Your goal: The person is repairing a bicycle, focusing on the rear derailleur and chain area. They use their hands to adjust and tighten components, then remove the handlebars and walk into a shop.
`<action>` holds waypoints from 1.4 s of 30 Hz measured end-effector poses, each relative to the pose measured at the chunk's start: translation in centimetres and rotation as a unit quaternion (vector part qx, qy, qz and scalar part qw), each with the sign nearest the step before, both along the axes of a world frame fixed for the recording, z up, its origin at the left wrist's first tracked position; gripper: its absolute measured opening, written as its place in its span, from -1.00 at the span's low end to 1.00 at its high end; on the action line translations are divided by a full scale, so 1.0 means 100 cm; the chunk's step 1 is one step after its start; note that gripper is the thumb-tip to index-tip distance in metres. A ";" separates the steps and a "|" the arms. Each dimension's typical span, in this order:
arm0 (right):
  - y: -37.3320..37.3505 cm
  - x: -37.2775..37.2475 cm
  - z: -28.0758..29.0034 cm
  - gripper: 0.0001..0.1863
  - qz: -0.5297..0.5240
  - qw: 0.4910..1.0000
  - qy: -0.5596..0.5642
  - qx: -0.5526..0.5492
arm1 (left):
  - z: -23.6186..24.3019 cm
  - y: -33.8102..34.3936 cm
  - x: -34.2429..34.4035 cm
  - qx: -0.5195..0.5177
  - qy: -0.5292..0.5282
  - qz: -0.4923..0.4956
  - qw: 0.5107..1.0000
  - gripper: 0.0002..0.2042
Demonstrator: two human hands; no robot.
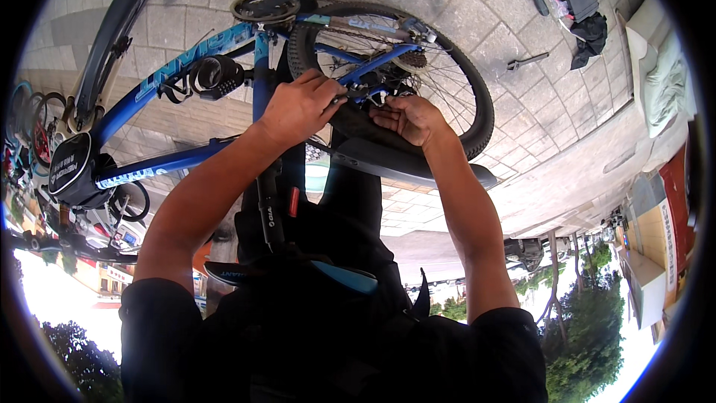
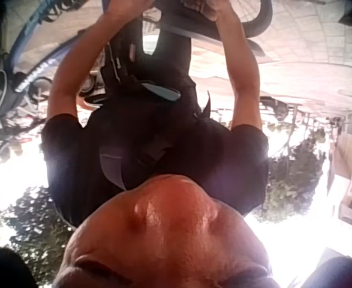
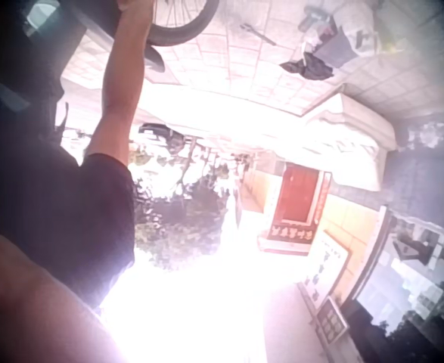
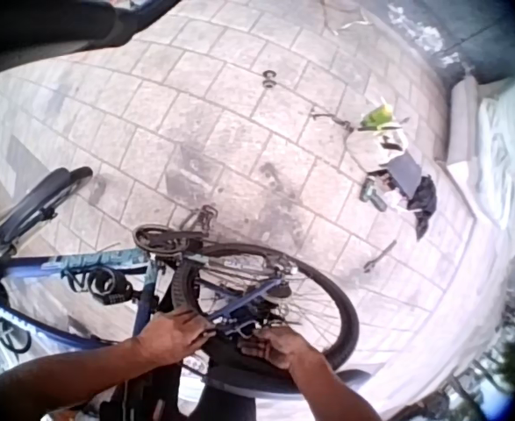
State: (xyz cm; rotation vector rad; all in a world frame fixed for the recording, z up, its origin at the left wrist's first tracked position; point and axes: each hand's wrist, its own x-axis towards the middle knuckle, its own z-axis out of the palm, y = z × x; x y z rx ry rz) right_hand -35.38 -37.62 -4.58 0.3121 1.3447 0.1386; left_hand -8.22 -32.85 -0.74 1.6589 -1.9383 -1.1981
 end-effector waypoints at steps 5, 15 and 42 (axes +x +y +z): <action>0.007 -0.010 -0.004 -0.77 0.012 0.999 -0.022 -0.029 | 0.002 -0.001 -0.001 0.016 0.000 0.005 1.000 -0.81; -0.018 0.017 0.024 -0.82 0.271 0.947 0.015 -0.172 | 0.003 -0.002 0.001 0.037 -0.005 0.007 0.999 -0.81; -0.003 0.012 0.038 -0.83 0.475 0.768 -0.004 -0.430 | 0.003 -0.002 -0.001 0.030 0.005 0.010 1.000 -0.81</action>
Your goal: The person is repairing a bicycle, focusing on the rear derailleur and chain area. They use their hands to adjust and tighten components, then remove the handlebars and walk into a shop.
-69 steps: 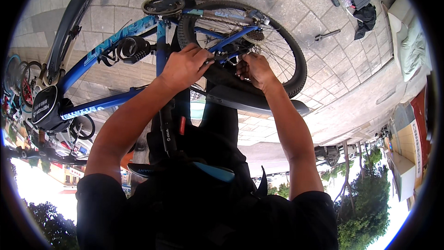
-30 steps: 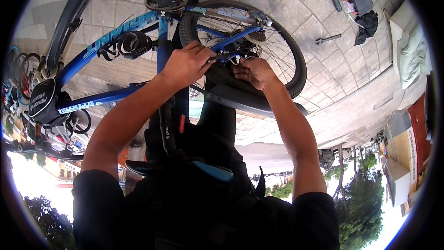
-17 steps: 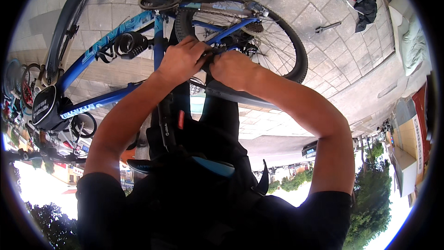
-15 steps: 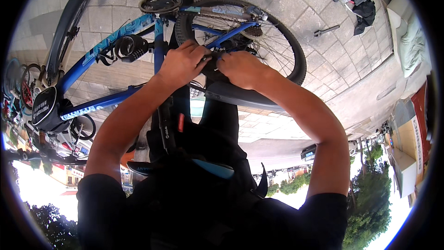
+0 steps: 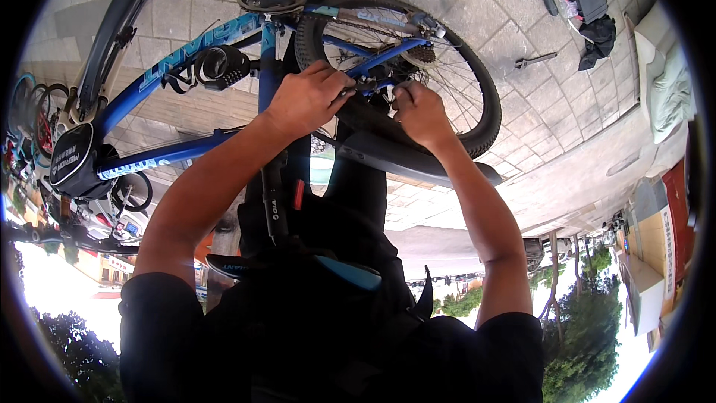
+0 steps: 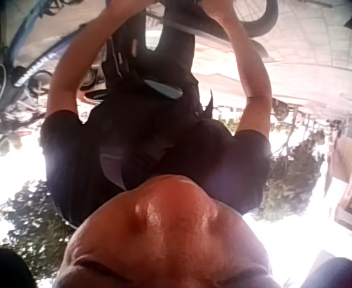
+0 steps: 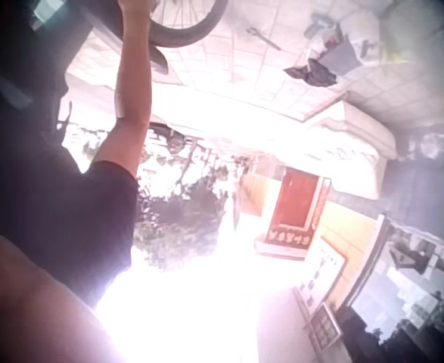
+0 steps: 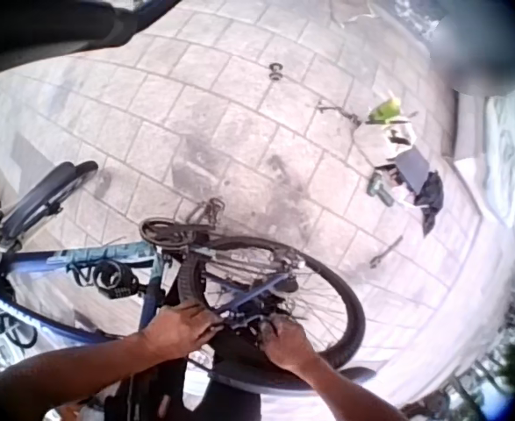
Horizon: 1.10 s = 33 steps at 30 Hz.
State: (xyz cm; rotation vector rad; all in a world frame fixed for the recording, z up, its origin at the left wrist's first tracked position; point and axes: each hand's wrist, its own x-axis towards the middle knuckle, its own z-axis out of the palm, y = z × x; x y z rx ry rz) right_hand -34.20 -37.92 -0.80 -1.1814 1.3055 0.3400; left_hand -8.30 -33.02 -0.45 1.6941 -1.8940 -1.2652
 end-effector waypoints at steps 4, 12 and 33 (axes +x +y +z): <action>-0.001 -0.006 -0.012 -0.76 -0.385 0.876 0.042 0.289 | 0.000 0.001 0.000 -0.003 -0.009 -0.004 1.000 -0.81; 0.002 -0.008 -0.019 -0.81 -0.429 0.831 0.008 0.353 | -0.001 0.001 0.000 -0.004 -0.012 -0.011 1.000 -0.82; 0.005 -0.015 -0.041 -0.90 -0.489 0.761 0.041 0.423 | 0.002 -0.003 0.000 -0.001 -0.006 -0.006 1.000 -0.84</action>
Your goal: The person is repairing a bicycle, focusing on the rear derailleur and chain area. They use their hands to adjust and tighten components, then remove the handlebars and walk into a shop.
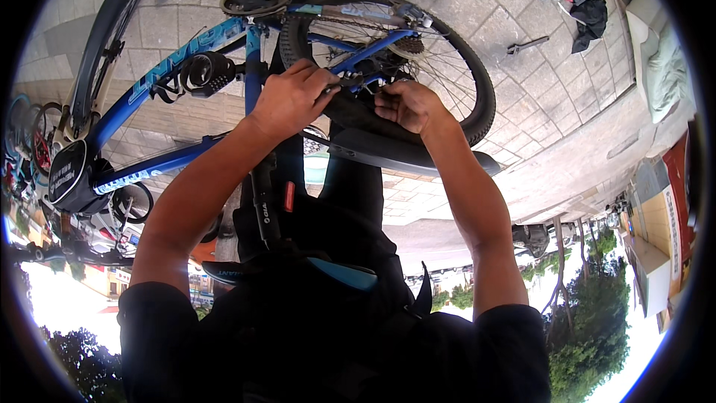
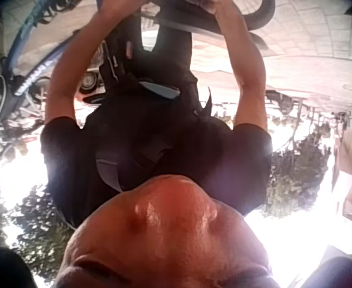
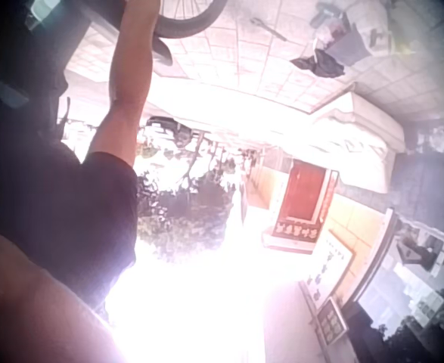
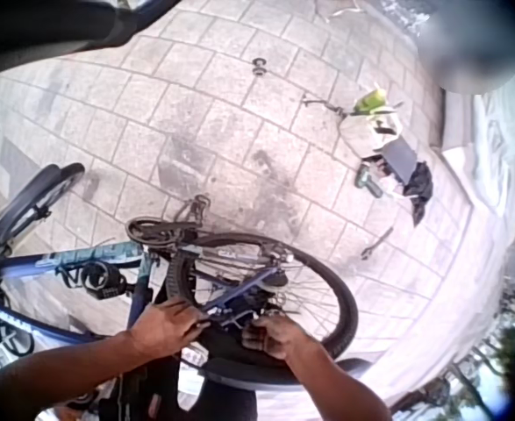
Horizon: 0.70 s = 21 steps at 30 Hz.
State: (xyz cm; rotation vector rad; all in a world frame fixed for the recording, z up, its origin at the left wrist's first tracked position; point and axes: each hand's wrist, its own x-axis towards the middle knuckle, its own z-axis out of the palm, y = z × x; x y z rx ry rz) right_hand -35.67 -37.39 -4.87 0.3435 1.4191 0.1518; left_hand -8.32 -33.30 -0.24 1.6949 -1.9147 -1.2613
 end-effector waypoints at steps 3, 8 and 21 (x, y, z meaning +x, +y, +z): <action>0.002 0.000 -0.003 -0.89 -0.010 1.000 -0.012 0.003 | 0.000 0.000 0.000 0.000 0.002 0.003 1.000 -0.84; -0.008 0.026 0.035 -0.83 0.313 0.909 0.002 -0.274 | -0.002 0.002 0.001 -0.009 0.007 0.005 1.000 -0.83; -0.013 0.056 0.051 -0.89 0.721 0.248 -0.306 -0.570 | 0.004 -0.004 -0.001 0.000 0.017 0.000 1.000 -0.81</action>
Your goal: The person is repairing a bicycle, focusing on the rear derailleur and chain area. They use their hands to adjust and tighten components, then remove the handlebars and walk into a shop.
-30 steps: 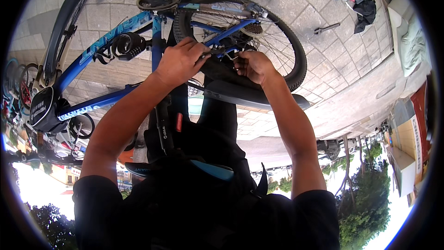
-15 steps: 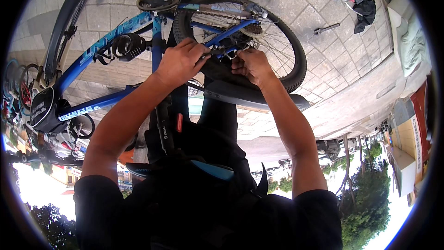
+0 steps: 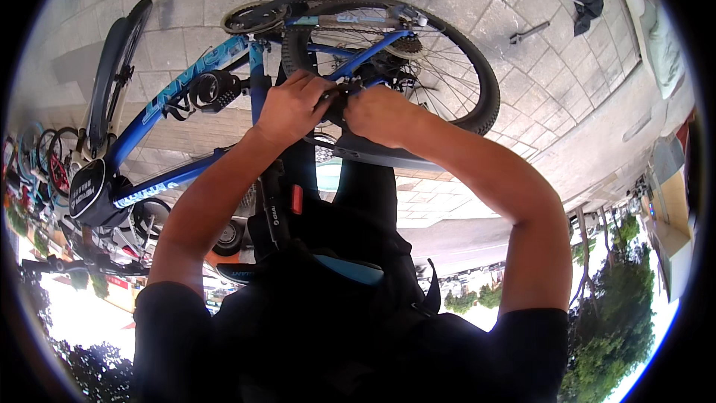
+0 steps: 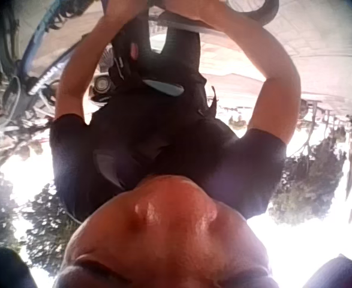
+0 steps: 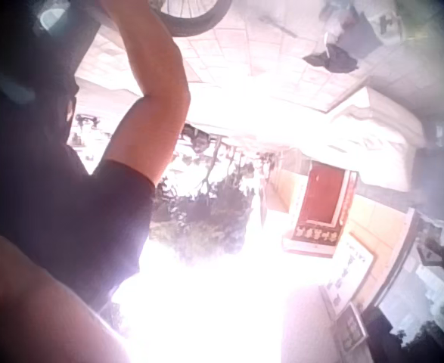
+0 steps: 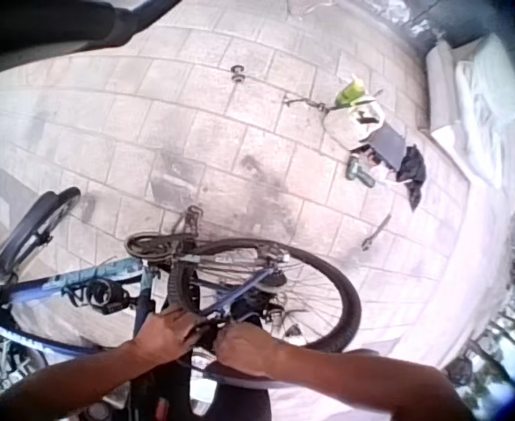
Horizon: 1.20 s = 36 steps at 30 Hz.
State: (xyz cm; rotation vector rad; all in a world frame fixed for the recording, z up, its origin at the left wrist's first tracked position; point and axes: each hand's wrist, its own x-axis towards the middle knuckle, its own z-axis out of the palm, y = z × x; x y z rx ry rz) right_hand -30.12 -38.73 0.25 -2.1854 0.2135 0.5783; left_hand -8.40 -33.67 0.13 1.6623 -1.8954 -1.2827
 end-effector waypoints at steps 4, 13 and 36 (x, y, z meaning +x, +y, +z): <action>-0.007 -0.039 0.008 -0.86 -0.196 0.979 -0.038 0.034 | -0.005 0.006 0.001 -0.015 -0.007 -0.003 1.000 -0.83; 0.010 -0.050 -0.024 -0.76 -0.721 0.395 0.240 0.517 | -0.005 0.005 0.001 -0.013 -0.021 -0.003 1.000 -0.83; 0.014 -0.056 -0.052 -0.84 -0.717 0.258 0.304 0.572 | -0.002 0.001 0.000 -0.022 -0.003 0.004 1.000 -0.83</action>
